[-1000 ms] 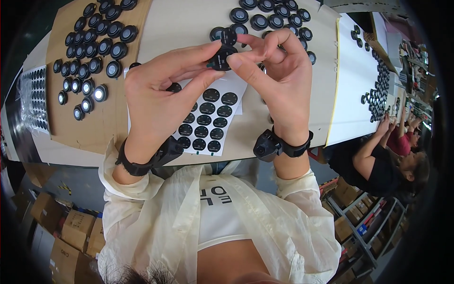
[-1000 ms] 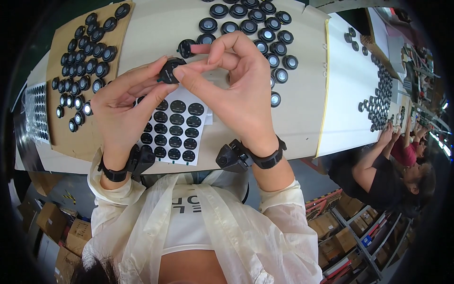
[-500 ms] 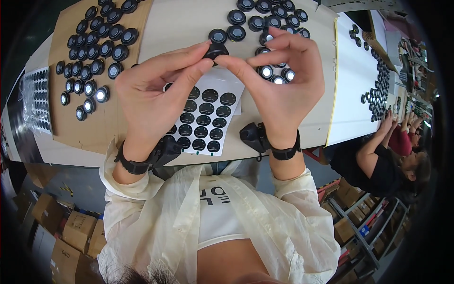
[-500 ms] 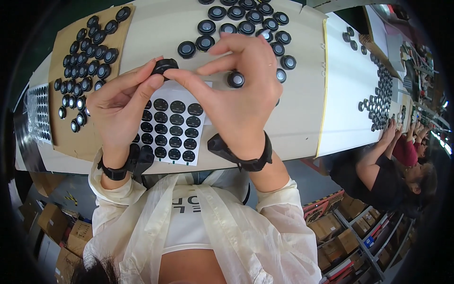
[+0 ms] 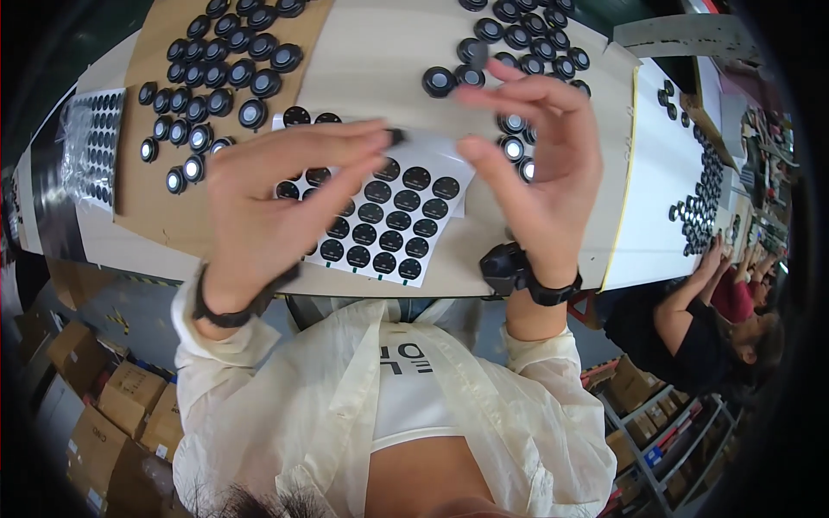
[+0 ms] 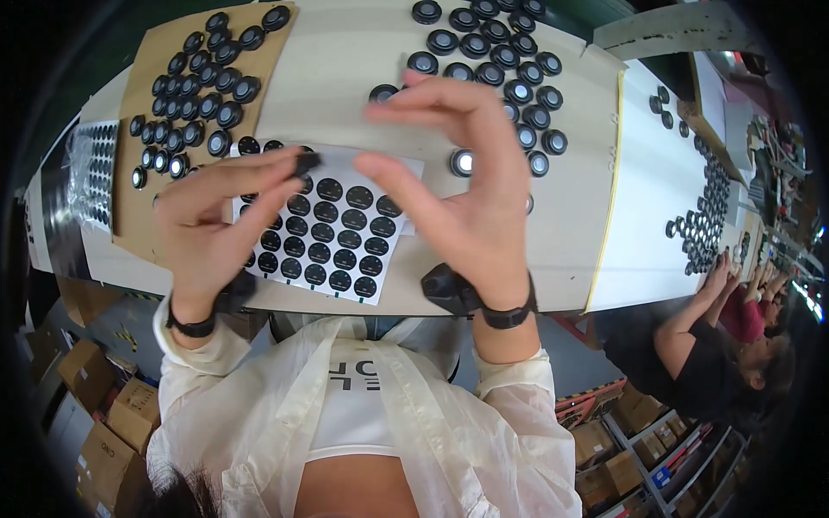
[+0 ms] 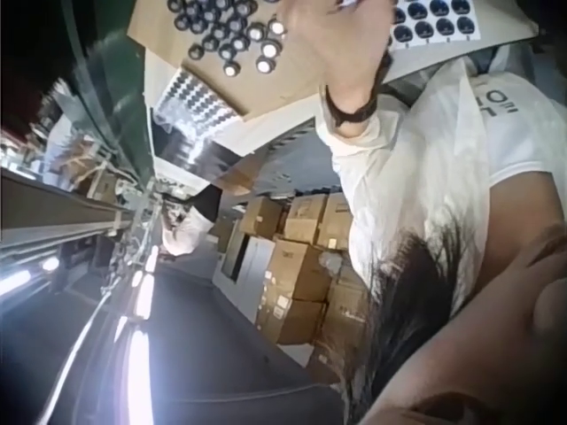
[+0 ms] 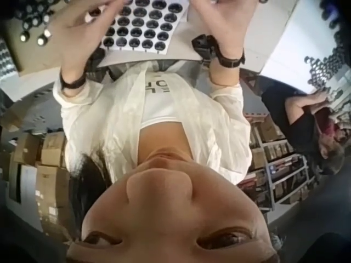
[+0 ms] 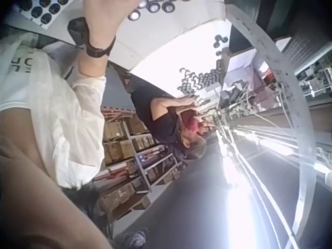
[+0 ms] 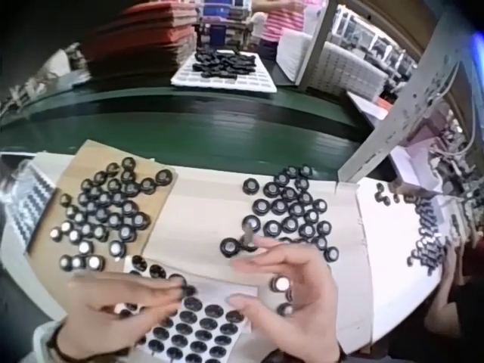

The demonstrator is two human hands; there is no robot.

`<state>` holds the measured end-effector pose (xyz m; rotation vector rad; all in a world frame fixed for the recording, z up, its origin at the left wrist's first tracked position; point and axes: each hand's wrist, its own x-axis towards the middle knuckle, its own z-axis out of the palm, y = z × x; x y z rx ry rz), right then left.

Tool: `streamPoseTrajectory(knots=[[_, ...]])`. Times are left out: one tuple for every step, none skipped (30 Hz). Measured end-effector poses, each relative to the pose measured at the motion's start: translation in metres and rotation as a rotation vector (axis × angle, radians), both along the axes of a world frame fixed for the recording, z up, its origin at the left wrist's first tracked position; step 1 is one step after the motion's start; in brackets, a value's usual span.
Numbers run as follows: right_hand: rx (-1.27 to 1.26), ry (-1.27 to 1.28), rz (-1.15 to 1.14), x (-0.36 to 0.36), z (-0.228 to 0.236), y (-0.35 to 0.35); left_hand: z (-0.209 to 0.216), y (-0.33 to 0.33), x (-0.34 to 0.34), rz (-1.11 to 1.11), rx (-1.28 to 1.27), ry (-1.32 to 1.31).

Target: The person peels stickers from a sheet, presses them onto round electronic devices, and places the devices into a pile before moving them onto a conveyor belt.

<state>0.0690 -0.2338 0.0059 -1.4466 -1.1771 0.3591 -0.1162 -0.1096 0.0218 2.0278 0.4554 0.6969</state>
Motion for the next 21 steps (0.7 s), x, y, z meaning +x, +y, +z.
streamPoseTrajectory(knots=[[0.001,0.000,-0.001,0.003,0.002,-0.001,0.002,0.007,-0.008,-0.001,0.001,0.000],[0.059,0.077,-0.041,0.007,0.002,-0.002,0.003,0.016,-0.019,0.078,0.176,0.121],[0.118,0.153,-0.081,0.011,0.003,-0.002,0.003,0.024,-0.029,0.156,0.353,0.241],[0.177,0.229,-0.125,0.014,0.004,-0.003,-0.001,0.030,-0.040,0.154,0.353,0.241],[0.178,0.228,-0.127,0.016,0.004,-0.005,-0.009,0.034,-0.051,0.165,0.362,0.304],[0.195,0.266,-0.184,0.017,0.004,-0.006,-0.018,0.036,-0.061,0.174,0.370,0.366],[0.212,0.302,-0.244,0.019,0.004,-0.009,-0.022,0.038,-0.067,0.181,0.378,0.427],[0.229,0.338,-0.305,0.021,0.005,-0.011,-0.022,0.040,-0.069,0.175,0.377,0.424],[0.229,0.335,-0.311,0.023,0.005,-0.013,-0.021,0.042,-0.070,0.181,0.468,0.445],[0.249,0.377,-0.327,0.025,0.006,-0.014,-0.020,0.043,-0.072,0.190,0.558,0.466],[0.268,0.420,-0.343,0.027,0.007,-0.015,-0.019,0.044,-0.071,0.200,0.649,0.487],[0.288,0.460,-0.362,0.028,0.007,-0.016,-0.014,0.045,-0.066,0.195,0.648,0.481],[0.288,0.456,-0.367,0.029,0.006,-0.017,-0.004,0.047,-0.057,0.169,0.669,0.535],[0.291,0.472,-0.361,0.030,0.005,-0.017,0.006,0.049,-0.047,0.144,0.690,0.588],[0.295,0.490,-0.349,0.030,0.003,-0.016,0.014,0.048,-0.038,0.123,0.711,0.645],[0.296,0.507,-0.339,0.030,0.001,-0.017,0.016,0.048,-0.024,0.123,0.709,0.640],[0.294,0.501,-0.337,0.030,-0.001,-0.017,0.015,0.048,-0.006,0.038,0.690,0.540],[0.285,0.493,-0.338,0.030,-0.002,-0.016,0.013,0.048,0.014,-0.047,0.671,0.438],[0.278,0.492,-0.337,0.031,-0.004,-0.016,0.009,0.048,0.034,-0.144,0.605,0.428],[0.274,0.489,-0.334,0.030,-0.004,-0.015,0.005,0.048,0.054,-0.238,0.540,0.415],[0.277,0.487,-0.330,0.029,-0.005,-0.013,-0.004,0.048,0.070,-0.252,0.569,0.408]])
